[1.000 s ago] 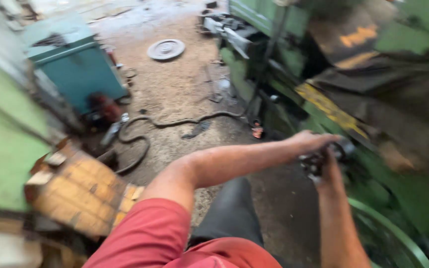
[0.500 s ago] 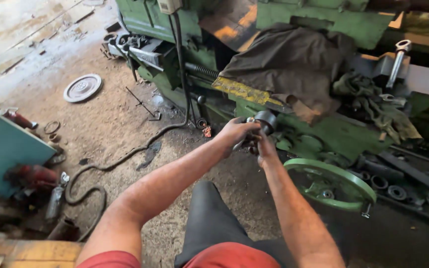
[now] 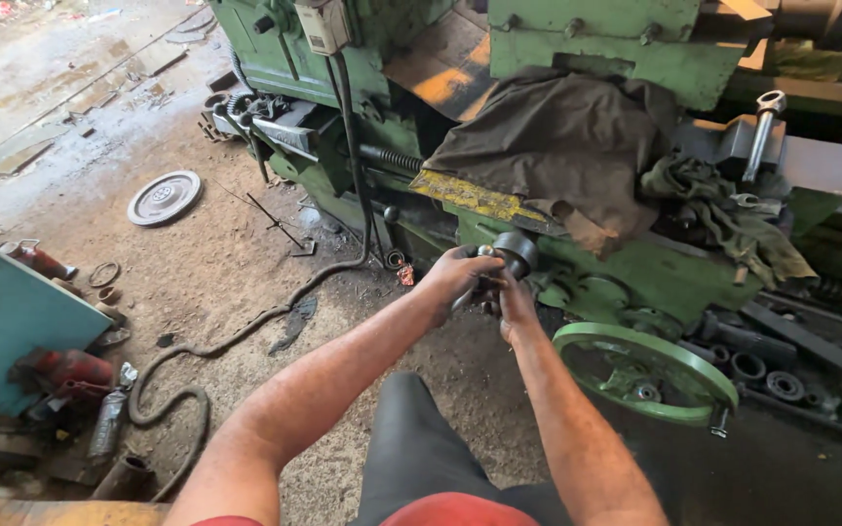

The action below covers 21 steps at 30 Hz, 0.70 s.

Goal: Adjusting components on a large industrial lathe machine.

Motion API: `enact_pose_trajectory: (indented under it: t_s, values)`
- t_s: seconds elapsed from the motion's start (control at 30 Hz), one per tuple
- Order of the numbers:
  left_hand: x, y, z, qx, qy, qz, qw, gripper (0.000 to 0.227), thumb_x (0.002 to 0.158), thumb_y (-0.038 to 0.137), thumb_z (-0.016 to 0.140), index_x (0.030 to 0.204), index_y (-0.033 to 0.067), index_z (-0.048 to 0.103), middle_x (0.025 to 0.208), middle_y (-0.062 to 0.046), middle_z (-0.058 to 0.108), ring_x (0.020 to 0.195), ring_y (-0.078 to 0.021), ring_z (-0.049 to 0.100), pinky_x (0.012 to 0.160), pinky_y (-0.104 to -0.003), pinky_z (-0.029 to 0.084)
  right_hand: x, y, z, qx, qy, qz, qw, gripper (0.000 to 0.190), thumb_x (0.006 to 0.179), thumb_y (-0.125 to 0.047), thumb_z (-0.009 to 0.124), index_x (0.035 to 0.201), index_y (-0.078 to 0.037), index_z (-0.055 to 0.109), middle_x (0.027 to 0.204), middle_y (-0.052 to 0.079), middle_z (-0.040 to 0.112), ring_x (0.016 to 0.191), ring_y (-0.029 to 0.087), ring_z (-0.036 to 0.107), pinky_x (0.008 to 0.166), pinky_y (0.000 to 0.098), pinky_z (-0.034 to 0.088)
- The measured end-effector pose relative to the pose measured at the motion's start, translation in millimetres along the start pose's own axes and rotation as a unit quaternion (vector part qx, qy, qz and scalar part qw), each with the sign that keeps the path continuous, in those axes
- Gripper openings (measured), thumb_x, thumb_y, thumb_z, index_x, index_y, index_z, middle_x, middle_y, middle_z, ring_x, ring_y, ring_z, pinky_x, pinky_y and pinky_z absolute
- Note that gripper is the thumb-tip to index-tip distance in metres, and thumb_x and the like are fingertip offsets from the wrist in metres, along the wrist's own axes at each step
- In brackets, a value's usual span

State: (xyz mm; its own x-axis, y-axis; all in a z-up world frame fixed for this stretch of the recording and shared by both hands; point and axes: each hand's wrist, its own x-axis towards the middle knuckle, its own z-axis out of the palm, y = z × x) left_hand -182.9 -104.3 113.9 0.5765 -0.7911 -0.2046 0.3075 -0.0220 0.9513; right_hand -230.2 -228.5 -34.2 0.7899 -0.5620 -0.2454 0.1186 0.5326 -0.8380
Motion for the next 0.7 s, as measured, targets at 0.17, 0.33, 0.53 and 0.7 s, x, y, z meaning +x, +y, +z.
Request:
enact_pose_trajectory:
  t_s: [0.17, 0.33, 0.53, 0.7]
  values:
    - [5.6, -5.3, -1.6, -0.005, 0.007, -0.010, 1.000, 0.021, 0.090, 0.016, 0.073, 0.105, 0.0029, 0.068, 0.089, -0.007, 0.071, 0.072, -0.0157, 0.070, 0.063, -0.030, 0.057, 0.2, 1.6, 0.1, 0.023, -0.008, -0.007, 1.000, 0.053, 0.085, -0.057, 0.069, 0.113, -0.013, 0.067, 0.084, -0.001, 0.069, 0.062, 0.009, 0.063, 0.048, 0.0264, 0.044]
    - [-3.3, 4.6, 5.7, 0.020, 0.019, -0.029, 0.999, 0.021, 0.090, 0.017, 0.072, 0.106, 0.0044, 0.067, 0.088, -0.007, 0.071, 0.071, -0.0149, 0.069, 0.061, -0.030, 0.056, -14.2, -12.5, 8.9, 0.015, -0.011, -0.013, 1.000, 0.049, 0.085, -0.055, 0.070, 0.110, -0.013, 0.068, 0.081, 0.000, 0.068, 0.060, 0.009, 0.061, 0.047, 0.0262, 0.043]
    - [-6.4, 6.8, 6.3, 0.033, 0.018, -0.019, 0.999, 0.022, 0.090, 0.018, 0.072, 0.106, 0.0038, 0.067, 0.088, -0.007, 0.071, 0.072, -0.0143, 0.069, 0.061, -0.030, 0.056, 0.1, 3.4, -0.4, 0.022, -0.011, -0.015, 1.000, 0.050, 0.089, -0.053, 0.071, 0.108, -0.007, 0.067, 0.078, 0.002, 0.065, 0.056, 0.010, 0.058, 0.047, 0.0268, 0.042]
    - [-5.8, 4.7, 6.4, 0.043, 0.009, -0.011, 0.999, 0.024, 0.090, 0.020, 0.071, 0.107, 0.0026, 0.067, 0.085, -0.009, 0.069, 0.064, -0.0164, 0.065, 0.053, -0.032, 0.052, -8.5, -6.2, 5.7, 0.027, -0.023, -0.015, 0.999, 0.047, 0.088, -0.053, 0.069, 0.105, -0.009, 0.067, 0.075, 0.001, 0.065, 0.053, 0.010, 0.058, 0.045, 0.0263, 0.041]
